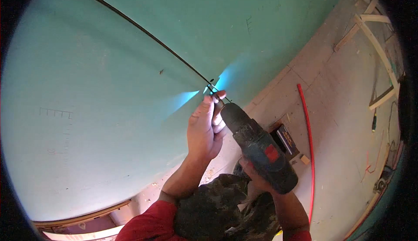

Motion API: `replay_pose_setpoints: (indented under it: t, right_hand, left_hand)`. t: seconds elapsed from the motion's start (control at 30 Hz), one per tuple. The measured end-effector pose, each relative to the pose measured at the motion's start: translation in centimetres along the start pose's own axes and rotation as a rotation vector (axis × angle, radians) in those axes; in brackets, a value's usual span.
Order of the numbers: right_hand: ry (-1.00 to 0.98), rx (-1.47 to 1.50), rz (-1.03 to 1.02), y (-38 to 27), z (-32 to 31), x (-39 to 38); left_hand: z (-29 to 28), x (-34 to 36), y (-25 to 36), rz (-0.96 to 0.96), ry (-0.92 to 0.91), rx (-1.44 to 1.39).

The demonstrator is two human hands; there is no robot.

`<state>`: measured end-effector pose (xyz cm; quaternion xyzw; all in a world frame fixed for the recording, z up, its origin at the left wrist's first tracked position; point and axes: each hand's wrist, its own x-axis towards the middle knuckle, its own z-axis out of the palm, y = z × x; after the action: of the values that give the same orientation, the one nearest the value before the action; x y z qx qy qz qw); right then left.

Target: Driving screws into drywall panels using a power drill during interior renovation.

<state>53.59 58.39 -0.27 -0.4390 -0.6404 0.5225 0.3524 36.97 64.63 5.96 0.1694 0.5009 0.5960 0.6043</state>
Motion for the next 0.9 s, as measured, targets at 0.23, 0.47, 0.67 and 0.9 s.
replay_pose_setpoints:
  t: [0.23,0.47,0.67,0.9]
  right_hand:
    - [-0.010,0.105,0.102,-1.7,1.6,1.7]
    - [0.012,0.012,-0.017,-2.2,0.4,2.0]
    - [0.197,0.112,-0.066,-3.0,0.7,2.4]
    - [0.103,0.324,0.025,-1.4,0.3,2.4]
  left_hand:
    - [-3.4,0.7,-1.0,-0.042,-0.061,-0.068]
    - [-3.9,0.6,-1.2,-0.079,-0.112,-0.135]
    - [-4.3,0.8,-1.4,-0.115,-0.140,-0.208]
    - [-4.0,0.8,-1.3,-0.137,-0.112,-0.257]
